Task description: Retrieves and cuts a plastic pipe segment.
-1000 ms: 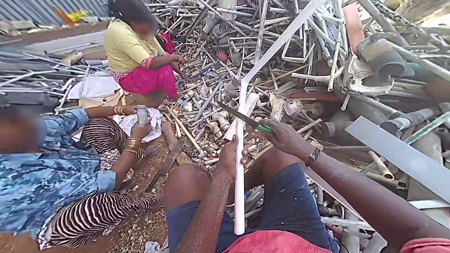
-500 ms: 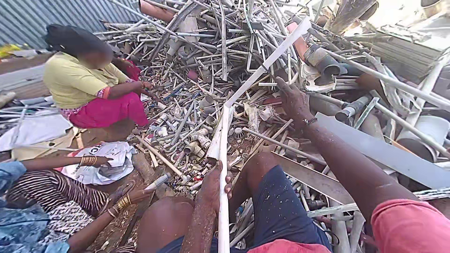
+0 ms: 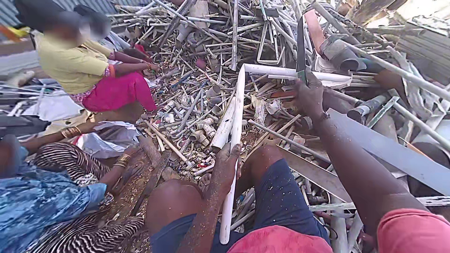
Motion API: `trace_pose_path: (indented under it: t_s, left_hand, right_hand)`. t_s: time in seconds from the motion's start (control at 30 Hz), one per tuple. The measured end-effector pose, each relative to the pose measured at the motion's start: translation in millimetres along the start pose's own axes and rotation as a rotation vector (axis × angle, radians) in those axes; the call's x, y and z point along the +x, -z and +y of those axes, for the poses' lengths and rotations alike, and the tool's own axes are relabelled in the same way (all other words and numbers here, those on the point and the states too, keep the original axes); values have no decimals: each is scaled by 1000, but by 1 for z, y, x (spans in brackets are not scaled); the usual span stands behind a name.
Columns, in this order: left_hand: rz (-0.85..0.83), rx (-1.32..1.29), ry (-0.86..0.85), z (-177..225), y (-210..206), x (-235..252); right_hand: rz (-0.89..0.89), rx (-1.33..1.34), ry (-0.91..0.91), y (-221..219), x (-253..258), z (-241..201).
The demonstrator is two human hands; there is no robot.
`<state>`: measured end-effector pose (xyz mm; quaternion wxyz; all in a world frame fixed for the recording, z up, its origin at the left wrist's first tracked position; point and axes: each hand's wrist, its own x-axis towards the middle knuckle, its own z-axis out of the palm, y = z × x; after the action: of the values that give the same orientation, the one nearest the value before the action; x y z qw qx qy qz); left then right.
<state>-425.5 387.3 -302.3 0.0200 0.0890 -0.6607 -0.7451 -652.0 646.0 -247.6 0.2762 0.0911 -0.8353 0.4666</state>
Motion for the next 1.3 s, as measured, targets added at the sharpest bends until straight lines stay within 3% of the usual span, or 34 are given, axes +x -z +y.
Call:
trace_pose_path:
  t_s: [0.13, 0.23, 0.37, 0.5, 0.67, 0.83, 0.97, 1.07, 1.17, 1.23, 1.3]
  left_hand:
    - [21, 337, -102, 12, -10, 10]
    - [94, 474, -120, 14, -14, 19]
    - [222, 664, -151, 29, -23, 21]
    - [365, 971, -289, 39, -20, 23]
    - [453, 1256, -391, 26, -19, 30]
    - [531, 1392, -599, 13, -8, 42]
    - [525, 1430, -664, 15, 2, 45]
    - [532, 1284, -676, 22, 0, 53]
    - [473, 789, -463, 45, 1, 66]
    - [435, 246, -423, 57, 6, 79]
    - [350, -203, -363, 67, 5, 81]
  right_hand:
    - [-243, 424, -100, -33, -18, -32]
    - [-338, 535, -43, -38, -34, -56]
    - [-309, 189, 345, -30, -54, -74]
    - [-327, -249, 643, -9, -71, -82]
    - [-244, -552, 407, 6, -53, -74]
    - [-324, -632, 501, 13, -75, -79]
    - [-196, -691, 189, 37, -29, -74]
    - [-190, -543, 298, 37, -37, -76]
    - [-267, -146, 359, 22, -83, -83]
    - [-290, 163, 170, 8, -115, -87]
    - [-386, 460, -141, -5, -152, -92]
